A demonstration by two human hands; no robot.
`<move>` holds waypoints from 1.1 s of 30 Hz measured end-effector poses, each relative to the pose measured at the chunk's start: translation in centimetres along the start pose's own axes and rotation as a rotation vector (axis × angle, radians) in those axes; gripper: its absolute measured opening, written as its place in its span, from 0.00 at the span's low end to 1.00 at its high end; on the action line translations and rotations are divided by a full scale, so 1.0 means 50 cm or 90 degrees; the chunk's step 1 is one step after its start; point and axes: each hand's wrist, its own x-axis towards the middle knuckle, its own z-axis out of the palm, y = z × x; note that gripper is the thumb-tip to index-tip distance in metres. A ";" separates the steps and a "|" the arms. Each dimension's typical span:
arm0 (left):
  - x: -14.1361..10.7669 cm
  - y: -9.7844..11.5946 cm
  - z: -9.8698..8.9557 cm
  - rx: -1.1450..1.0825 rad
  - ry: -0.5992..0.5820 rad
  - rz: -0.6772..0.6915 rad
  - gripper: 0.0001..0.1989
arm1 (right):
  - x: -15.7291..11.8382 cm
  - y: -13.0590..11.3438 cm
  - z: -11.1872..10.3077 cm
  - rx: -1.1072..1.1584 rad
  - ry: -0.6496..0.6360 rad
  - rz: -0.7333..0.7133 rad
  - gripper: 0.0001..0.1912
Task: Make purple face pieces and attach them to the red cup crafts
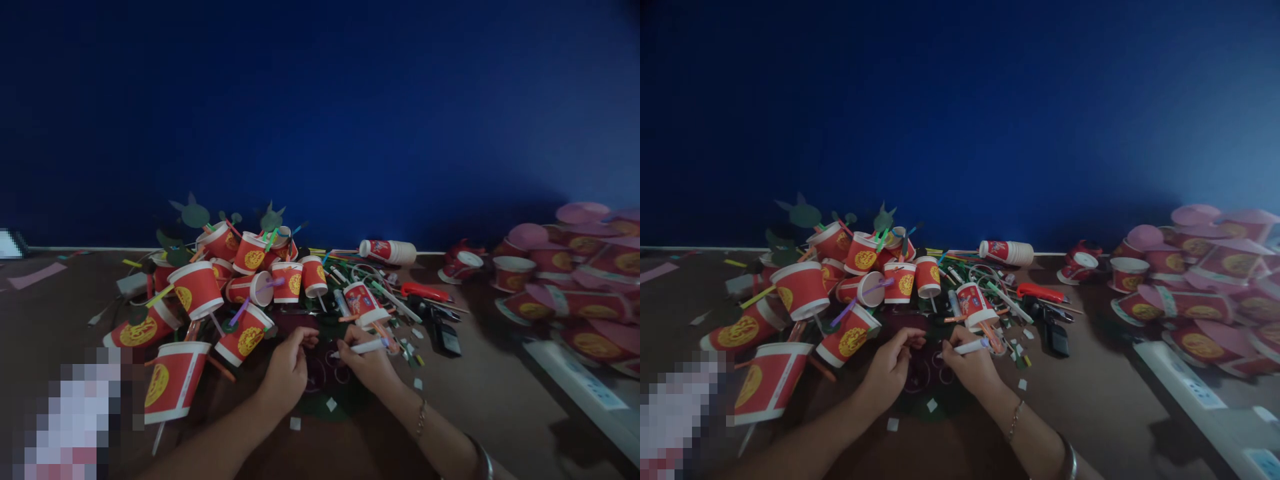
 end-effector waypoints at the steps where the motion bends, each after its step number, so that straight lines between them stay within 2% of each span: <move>1: 0.000 0.000 0.000 0.002 -0.001 0.001 0.19 | 0.000 0.001 0.000 0.000 -0.002 0.001 0.10; 9: -0.002 -0.004 0.001 0.003 -0.001 0.004 0.19 | 0.000 -0.012 -0.002 -0.005 -0.016 0.003 0.10; 21: 0.000 0.001 -0.002 -0.005 0.004 -0.001 0.18 | -0.002 -0.012 -0.003 0.043 0.033 0.014 0.10; 33: 0.000 -0.001 -0.001 0.002 0.007 -0.004 0.18 | -0.002 -0.008 -0.002 -0.008 0.019 -0.006 0.10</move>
